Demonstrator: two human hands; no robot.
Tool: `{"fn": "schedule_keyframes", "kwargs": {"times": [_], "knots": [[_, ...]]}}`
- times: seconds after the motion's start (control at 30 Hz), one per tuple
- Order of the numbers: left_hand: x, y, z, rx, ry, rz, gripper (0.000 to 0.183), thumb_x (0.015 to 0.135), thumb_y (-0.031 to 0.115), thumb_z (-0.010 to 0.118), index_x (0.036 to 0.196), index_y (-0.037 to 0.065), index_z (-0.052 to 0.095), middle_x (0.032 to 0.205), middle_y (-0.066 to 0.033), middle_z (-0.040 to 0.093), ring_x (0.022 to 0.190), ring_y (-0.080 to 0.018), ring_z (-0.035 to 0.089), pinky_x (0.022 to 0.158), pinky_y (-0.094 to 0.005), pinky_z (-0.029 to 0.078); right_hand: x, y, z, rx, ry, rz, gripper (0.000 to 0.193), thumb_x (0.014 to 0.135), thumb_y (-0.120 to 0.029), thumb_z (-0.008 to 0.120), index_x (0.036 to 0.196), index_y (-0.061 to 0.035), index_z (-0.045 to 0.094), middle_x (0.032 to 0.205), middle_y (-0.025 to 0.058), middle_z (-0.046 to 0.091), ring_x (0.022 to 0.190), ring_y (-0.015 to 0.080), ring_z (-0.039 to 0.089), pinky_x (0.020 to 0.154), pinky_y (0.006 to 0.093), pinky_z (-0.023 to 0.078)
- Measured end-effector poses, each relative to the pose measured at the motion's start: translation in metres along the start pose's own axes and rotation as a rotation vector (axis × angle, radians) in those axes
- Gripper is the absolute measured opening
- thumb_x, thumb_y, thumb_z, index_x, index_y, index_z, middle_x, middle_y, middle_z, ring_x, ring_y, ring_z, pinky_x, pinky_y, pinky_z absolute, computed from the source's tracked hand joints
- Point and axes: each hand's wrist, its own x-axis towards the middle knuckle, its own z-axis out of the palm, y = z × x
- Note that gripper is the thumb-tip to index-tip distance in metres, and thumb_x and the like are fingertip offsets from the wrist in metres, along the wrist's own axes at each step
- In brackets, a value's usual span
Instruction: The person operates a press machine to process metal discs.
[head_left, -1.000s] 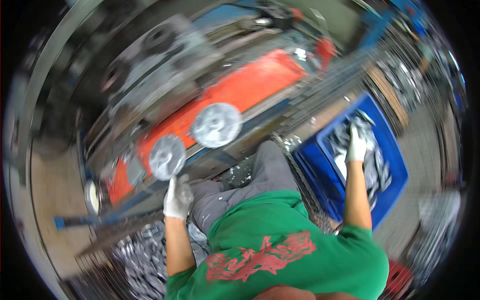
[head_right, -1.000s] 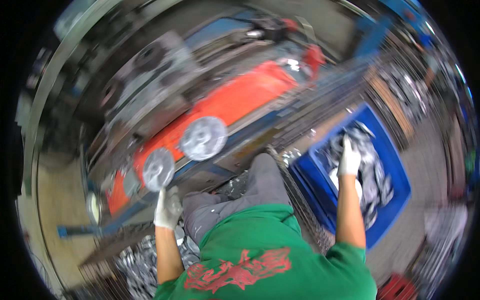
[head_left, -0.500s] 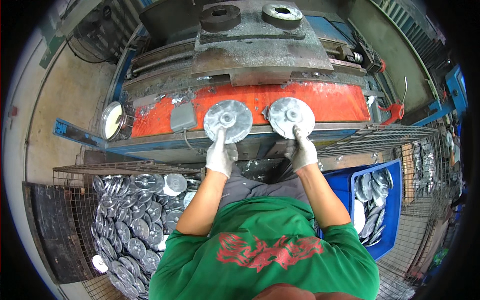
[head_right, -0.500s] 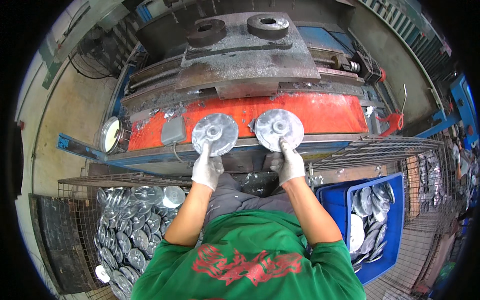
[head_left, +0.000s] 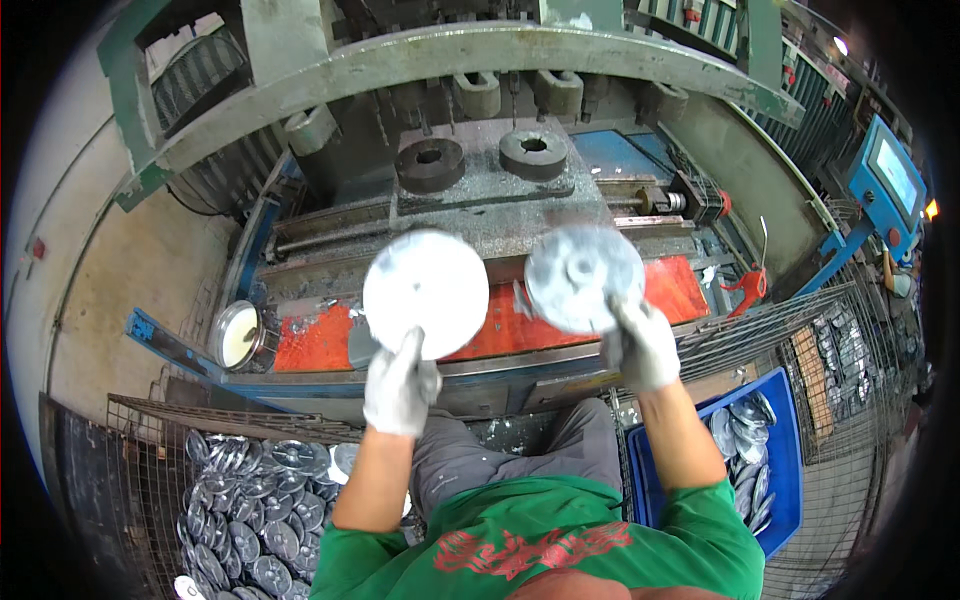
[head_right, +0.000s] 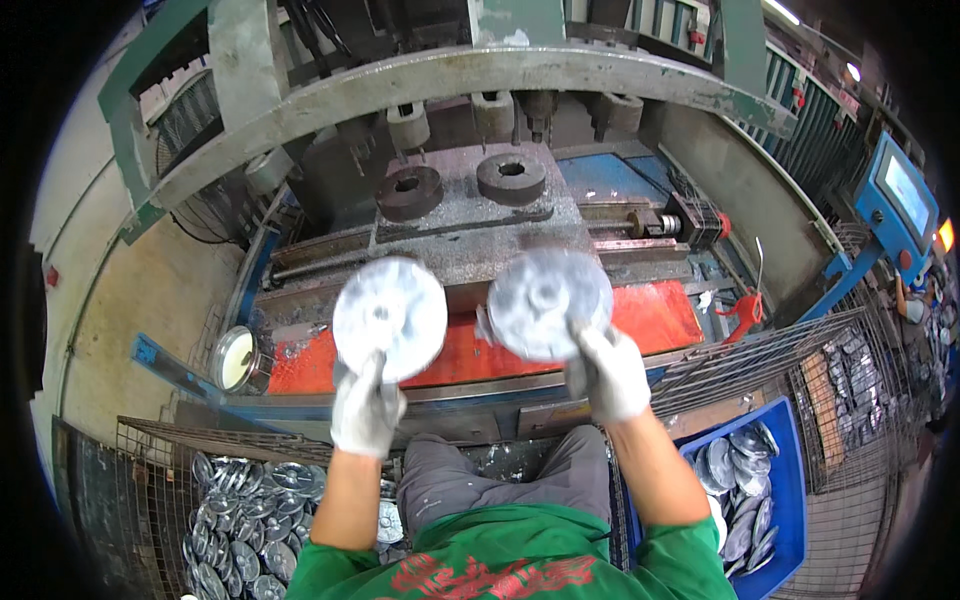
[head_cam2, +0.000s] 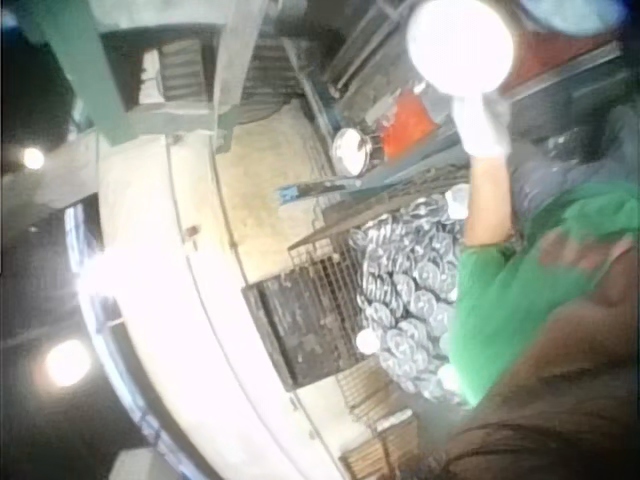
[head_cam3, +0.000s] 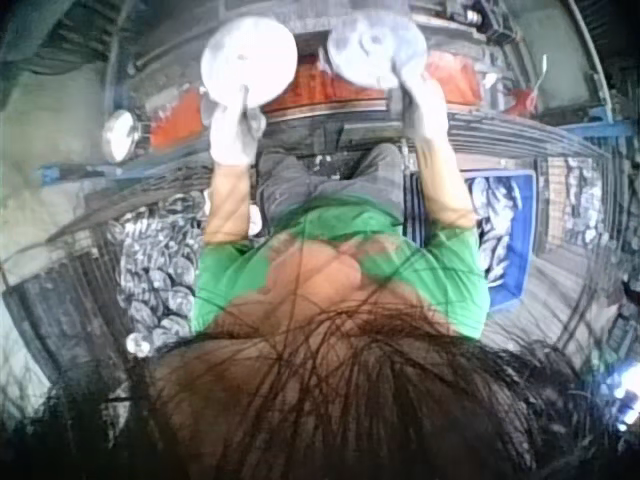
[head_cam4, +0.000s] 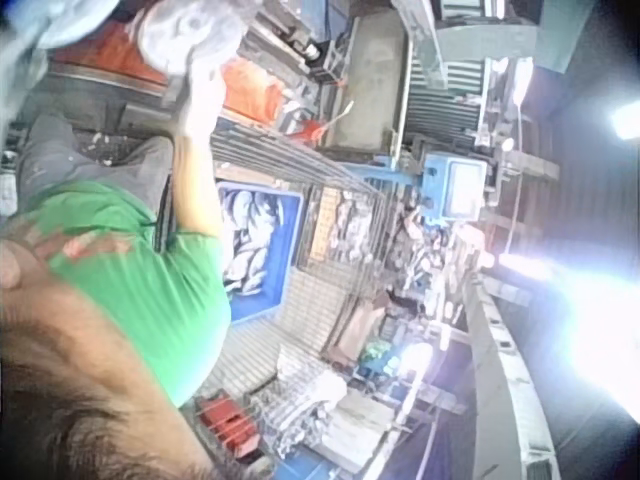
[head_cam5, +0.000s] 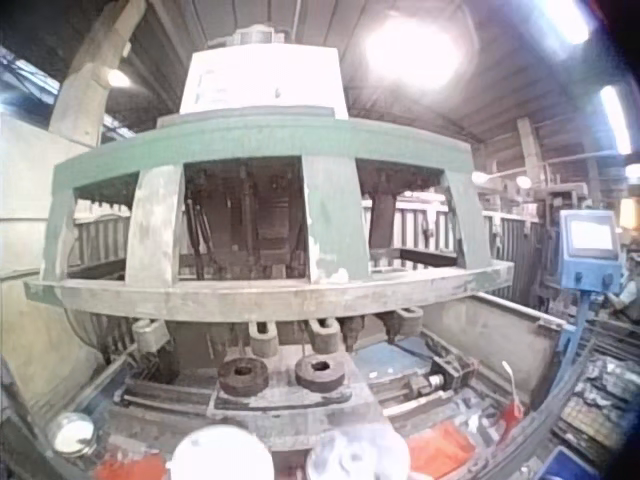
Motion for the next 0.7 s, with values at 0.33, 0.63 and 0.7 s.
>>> {"fn": "schedule_keyframes", "kwargs": {"times": [0.33, 0.63, 0.7], "knots": [[0.208, 0.030, 0.047, -0.169, 0.021, -0.131, 0.013, 0.087, 0.027, 0.062, 0.086, 0.016, 0.057, 0.063, 0.0006, 0.051, 0.046, -0.0104, 0.044, 0.038, -0.0239, 0.031, 0.235, 0.000, 0.044, 0.210, 0.056, 0.154, 0.014, 0.087, -0.029, 0.060, 0.085, -0.0144, 0.058, 0.066, 0.0001, 0.055, 0.051, 0.0143, 0.049, 0.046, 0.0281, 0.037], [0.259, 0.034, 0.062, 0.140, 0.114, -0.189, 0.020, 0.086, 0.038, 0.060, 0.078, 0.020, 0.054, 0.057, 0.0016, 0.054, 0.037, -0.0116, 0.044, 0.030, -0.0251, 0.030, 0.293, 0.013, 0.035, -0.012, 0.140, 0.233, 0.013, 0.084, -0.029, 0.060, 0.076, -0.0190, 0.057, 0.062, -0.0010, 0.055, 0.045, 0.0138, 0.050, 0.037, 0.0308, 0.038], [0.253, 0.036, 0.051, 0.131, 0.165, -0.163, 0.022, 0.087, 0.037, 0.058, 0.081, 0.016, 0.055, 0.057, -0.0020, 0.053, 0.037, -0.0140, 0.044, 0.031, -0.0266, 0.031, 0.279, 0.015, 0.046, 0.007, 0.101, 0.244, 0.012, 0.084, -0.029, 0.060, 0.078, -0.0191, 0.058, 0.064, -0.0011, 0.056, 0.048, 0.0139, 0.051, 0.039, 0.0318, 0.039]]}}
